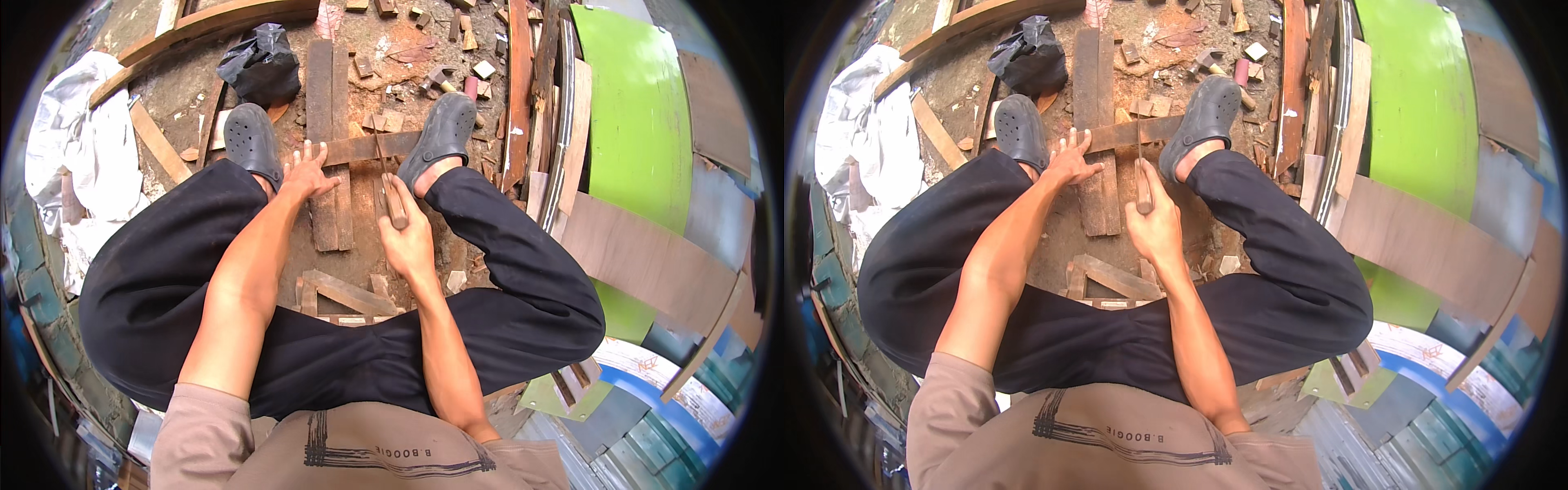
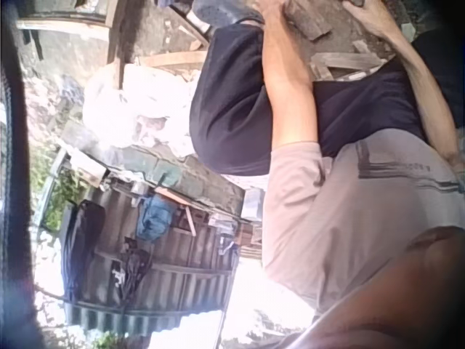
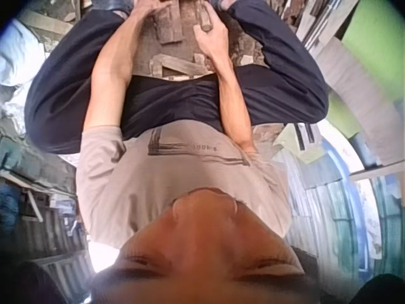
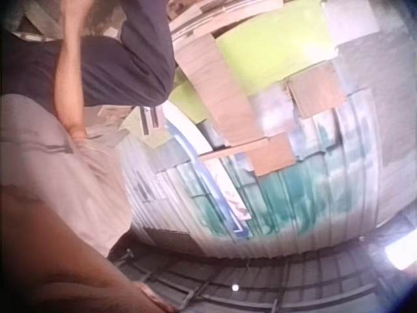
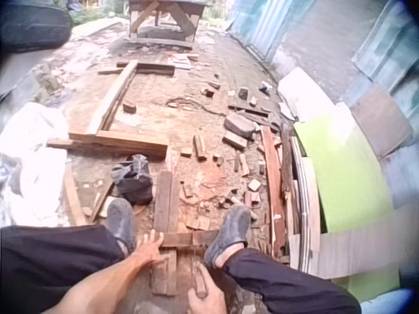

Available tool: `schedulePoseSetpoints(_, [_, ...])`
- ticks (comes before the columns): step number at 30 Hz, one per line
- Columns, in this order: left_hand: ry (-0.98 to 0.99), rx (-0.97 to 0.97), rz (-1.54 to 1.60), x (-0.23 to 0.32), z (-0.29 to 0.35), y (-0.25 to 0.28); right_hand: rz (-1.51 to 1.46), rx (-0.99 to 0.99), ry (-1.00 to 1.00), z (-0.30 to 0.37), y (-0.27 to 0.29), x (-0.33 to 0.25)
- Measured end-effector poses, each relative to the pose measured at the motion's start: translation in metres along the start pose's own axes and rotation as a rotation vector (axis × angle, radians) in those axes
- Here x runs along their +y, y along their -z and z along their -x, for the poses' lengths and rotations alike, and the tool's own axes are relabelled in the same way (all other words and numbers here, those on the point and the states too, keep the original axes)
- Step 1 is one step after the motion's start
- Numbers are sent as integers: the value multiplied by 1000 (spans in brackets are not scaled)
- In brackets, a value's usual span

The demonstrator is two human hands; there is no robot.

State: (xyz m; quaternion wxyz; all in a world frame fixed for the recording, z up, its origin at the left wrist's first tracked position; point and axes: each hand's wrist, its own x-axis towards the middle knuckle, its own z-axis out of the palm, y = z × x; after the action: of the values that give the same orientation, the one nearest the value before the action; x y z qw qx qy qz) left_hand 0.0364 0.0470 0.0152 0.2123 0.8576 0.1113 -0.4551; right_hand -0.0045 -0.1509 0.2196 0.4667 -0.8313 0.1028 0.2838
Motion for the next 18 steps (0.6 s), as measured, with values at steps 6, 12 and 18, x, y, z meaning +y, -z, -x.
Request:
schedulePoseSetpoints(6, [21,11,-18,-12,0,-4,75,22,266,88,20,-8])
schedulePoseSetpoints(12, [-10,2,-31,-2,-3,1,28,63,75,-3,-6,14])
schedulePoseSetpoints(18, [21,-10,-36,-11,3,-1,143,98,444,63,13,23])
